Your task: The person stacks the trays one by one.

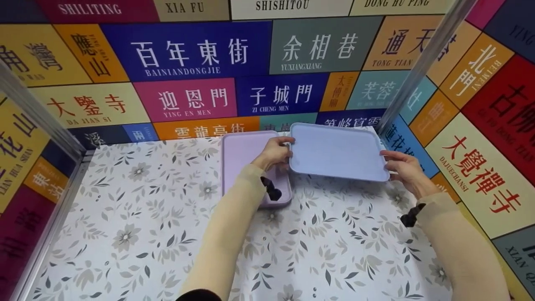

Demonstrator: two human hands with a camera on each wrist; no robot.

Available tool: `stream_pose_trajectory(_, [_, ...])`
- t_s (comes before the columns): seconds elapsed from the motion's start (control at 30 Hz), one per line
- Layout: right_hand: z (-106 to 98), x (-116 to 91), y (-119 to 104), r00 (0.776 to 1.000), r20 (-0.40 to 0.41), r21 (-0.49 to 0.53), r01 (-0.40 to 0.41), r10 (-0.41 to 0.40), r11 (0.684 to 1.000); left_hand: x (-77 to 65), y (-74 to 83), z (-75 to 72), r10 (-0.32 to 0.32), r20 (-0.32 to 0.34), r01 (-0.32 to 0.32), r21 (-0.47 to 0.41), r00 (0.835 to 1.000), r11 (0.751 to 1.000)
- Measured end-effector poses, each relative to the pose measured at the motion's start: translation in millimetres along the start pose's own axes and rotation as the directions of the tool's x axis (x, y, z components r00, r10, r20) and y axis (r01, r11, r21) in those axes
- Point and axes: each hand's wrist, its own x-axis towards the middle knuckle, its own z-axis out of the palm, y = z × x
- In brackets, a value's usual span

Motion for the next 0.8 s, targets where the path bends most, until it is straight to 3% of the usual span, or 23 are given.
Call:
stream_pose_trajectory(0.3, [33.2,-4.9,-6.8,0.984,-0.178,0.052,0.022,-0.012,0.998,-11.9,-4.1,-8.4,-0.031,-0.125,0.018,-0.102,0.992,0.995])
stream_pose_trajectory(0.43, [54.2,-6.0,-5.6,0.955,-0.296,0.188,0.054,0.004,0.981,-19.7,-6.2,-8.0,-0.048,-0.186,0.028,-0.109,0.981,0.994])
stream_pose_trajectory(0.5, [67.0,-7.3,-4.0,0.933,-0.359,0.312,0.088,0.032,0.946,-23.8,-6.8,-6.7,-0.060,-0.210,0.036,-0.119,0.976,0.992])
stream_pose_trajectory(0.6, [83.7,-12.0,0.1,0.904,-0.418,0.492,0.145,0.086,0.858,-27.2,-6.5,0.1,-0.075,-0.249,0.043,-0.131,0.966,0.990])
stream_pose_trajectory(0.7, [102.8,-15.9,4.0,0.882,-0.459,0.573,0.202,0.107,0.794,-30.0,-5.2,5.7,-0.083,-0.282,0.045,-0.139,0.956,0.989])
stream_pose_trajectory(0.8, [124.7,-17.8,6.9,0.846,-0.526,0.571,0.280,0.082,0.772,-31.8,-3.8,10.5,-0.086,-0.298,0.045,-0.143,0.951,0.989])
